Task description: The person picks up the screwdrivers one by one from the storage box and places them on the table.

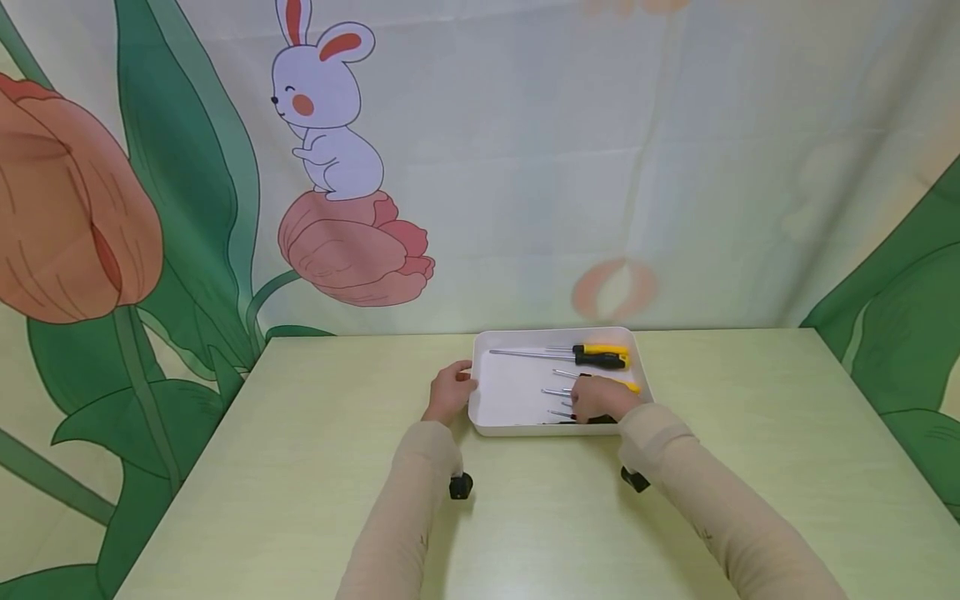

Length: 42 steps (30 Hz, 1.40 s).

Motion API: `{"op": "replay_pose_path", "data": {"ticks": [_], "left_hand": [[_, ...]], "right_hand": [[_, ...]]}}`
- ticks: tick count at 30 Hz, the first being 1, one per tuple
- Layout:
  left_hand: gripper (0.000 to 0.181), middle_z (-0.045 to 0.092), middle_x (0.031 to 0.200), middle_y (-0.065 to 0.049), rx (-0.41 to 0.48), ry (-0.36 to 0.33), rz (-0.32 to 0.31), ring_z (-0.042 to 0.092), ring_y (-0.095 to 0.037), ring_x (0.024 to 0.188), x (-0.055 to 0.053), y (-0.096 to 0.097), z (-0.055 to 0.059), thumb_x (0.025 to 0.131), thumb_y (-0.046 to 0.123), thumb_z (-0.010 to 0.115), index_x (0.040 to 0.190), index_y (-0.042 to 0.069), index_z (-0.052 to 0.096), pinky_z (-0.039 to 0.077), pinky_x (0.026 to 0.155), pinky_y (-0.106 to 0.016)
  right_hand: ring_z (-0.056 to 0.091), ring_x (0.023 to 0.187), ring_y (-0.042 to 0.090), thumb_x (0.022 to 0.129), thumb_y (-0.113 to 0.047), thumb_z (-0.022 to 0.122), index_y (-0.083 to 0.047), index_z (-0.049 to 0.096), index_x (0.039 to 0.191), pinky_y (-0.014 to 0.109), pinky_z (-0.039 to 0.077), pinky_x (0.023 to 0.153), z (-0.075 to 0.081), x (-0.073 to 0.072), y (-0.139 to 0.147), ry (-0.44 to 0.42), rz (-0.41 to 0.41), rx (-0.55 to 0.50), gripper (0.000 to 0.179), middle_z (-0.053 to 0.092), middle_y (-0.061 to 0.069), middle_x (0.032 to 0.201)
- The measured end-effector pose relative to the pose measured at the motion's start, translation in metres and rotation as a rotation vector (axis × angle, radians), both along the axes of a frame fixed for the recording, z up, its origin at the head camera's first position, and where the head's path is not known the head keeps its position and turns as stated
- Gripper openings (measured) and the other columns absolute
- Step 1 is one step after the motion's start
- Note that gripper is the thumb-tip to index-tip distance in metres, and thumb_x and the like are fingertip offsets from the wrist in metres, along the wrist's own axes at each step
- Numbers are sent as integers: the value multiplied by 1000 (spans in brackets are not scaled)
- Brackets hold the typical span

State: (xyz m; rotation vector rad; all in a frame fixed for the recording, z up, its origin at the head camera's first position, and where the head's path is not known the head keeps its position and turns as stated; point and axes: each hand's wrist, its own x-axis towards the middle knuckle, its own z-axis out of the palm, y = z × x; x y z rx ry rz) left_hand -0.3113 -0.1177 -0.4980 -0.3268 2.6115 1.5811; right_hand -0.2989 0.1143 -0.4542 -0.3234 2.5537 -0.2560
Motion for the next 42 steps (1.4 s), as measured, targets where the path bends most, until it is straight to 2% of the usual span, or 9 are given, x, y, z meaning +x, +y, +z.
{"op": "replay_pose_path", "data": {"ticks": [10, 15, 21, 28, 33, 42], "left_hand": [[38, 57, 107, -14, -1, 7, -4, 54, -23, 96, 2, 0, 2, 84, 7, 53, 122, 7, 52, 48, 79, -32], [38, 57, 108, -14, 1, 6, -2, 53, -24, 97, 2, 1, 1, 84, 7, 53, 122, 7, 52, 48, 81, -33], [38, 56, 108, -14, 12, 8, -6, 53, -24, 98, 3, 1, 2, 85, 7, 53, 122, 7, 52, 48, 81, -33], [38, 57, 109, -15, 4, 15, -11, 53, -25, 98, 3, -1, 1, 84, 8, 53, 122, 7, 52, 49, 81, -33], [38, 57, 109, -15, -3, 18, -12, 54, -25, 98, 3, -1, 1, 84, 8, 53, 122, 7, 52, 49, 80, -33], [38, 57, 107, -14, 2, 9, -4, 54, -24, 97, 2, 0, 2, 84, 8, 54, 122, 7, 52, 48, 80, -32]], "right_hand": [[44, 67, 17, 83, -10, 51, -7, 58, 78, 27, 33, 58, 0, 4, 2, 15, 47, -27, 9, 47, 3, 70], [42, 67, 16, 82, -10, 53, -8, 56, 77, 26, 31, 58, -2, 3, 4, 27, 75, -28, 6, 44, 2, 69], [43, 67, 16, 79, -9, 58, -8, 54, 75, 25, 31, 59, -3, 1, 9, 51, 56, -103, 6, 44, 1, 69], [42, 70, 15, 80, -9, 56, -8, 51, 75, 25, 31, 63, -1, 1, 15, 109, 72, -185, 7, 44, 1, 70], [44, 73, 17, 83, -10, 55, -7, 52, 79, 26, 32, 65, 3, 1, 17, 137, 63, -232, 7, 48, 4, 75], [45, 73, 18, 84, -10, 54, -5, 51, 81, 26, 33, 63, 9, 1, 20, 172, -43, -373, 7, 49, 5, 75]]}}
